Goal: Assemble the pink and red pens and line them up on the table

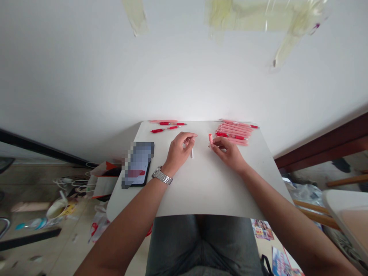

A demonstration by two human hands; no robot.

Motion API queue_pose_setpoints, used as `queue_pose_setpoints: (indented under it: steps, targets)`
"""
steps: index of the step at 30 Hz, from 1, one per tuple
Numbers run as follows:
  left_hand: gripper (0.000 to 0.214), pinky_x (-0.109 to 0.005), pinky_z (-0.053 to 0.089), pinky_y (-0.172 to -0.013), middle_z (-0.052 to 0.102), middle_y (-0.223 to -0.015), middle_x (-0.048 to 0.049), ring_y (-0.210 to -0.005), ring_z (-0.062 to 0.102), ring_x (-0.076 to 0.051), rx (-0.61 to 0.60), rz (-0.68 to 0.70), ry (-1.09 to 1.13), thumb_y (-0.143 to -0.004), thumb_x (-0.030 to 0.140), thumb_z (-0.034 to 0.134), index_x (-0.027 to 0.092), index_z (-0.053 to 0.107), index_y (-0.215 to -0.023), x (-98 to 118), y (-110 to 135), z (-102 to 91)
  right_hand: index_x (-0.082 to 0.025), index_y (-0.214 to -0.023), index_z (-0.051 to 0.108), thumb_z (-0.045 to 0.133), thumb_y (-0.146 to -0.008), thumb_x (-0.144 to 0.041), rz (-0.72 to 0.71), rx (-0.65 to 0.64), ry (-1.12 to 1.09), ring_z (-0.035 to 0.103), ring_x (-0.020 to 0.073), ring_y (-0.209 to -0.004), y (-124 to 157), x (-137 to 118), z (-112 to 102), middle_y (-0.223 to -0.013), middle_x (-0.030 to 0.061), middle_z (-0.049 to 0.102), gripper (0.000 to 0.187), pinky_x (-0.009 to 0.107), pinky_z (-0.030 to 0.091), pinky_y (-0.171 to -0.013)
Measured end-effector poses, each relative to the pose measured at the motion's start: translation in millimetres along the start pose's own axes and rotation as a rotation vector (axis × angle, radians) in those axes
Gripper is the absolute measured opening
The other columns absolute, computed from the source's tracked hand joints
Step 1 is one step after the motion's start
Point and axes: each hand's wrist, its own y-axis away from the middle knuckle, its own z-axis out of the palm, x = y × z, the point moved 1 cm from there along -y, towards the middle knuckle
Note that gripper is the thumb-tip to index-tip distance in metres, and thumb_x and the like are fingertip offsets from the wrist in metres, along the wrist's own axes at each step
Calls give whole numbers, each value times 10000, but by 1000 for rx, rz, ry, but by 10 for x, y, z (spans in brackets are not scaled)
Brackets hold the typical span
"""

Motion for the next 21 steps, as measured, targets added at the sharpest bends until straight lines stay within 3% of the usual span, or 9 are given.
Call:
queue_pose_setpoints:
  steps: [6, 11, 21]
  targets:
    - [184, -347, 541, -871, 696, -1013, -52, -897, 649, -182, -1, 31, -79, -1033, 255, 567, 233, 723, -1129, 9, -6, -17, -251, -1033, 639, 641, -990, -557, -5, -5, -18, 744, 233, -900, -2, 56, 9, -971, 61, 763, 309, 392, 609, -811]
    - [156, -441, 500, -978, 659, -1046, -72, -996, 609, -252, -3, 11, -318, -964, 212, 655, 242, 704, -1109, -49, 7, -38, -251, -1022, 633, 645, -987, -558, 3, -1, -19, 741, 231, -894, 3, 45, 7, -958, 58, 760, 309, 388, 609, -804]
    - [63, -466, 455, -1003, 581, -1124, -91, -1064, 551, -286, -27, -32, -531, -920, 281, 740, 241, 714, -960, -83, 46, -14, -239, -1018, 632, 653, -997, -500, -5, 1, -12, 737, 218, -879, 9, 19, 9, -946, 56, 756, 263, 362, 590, -791]
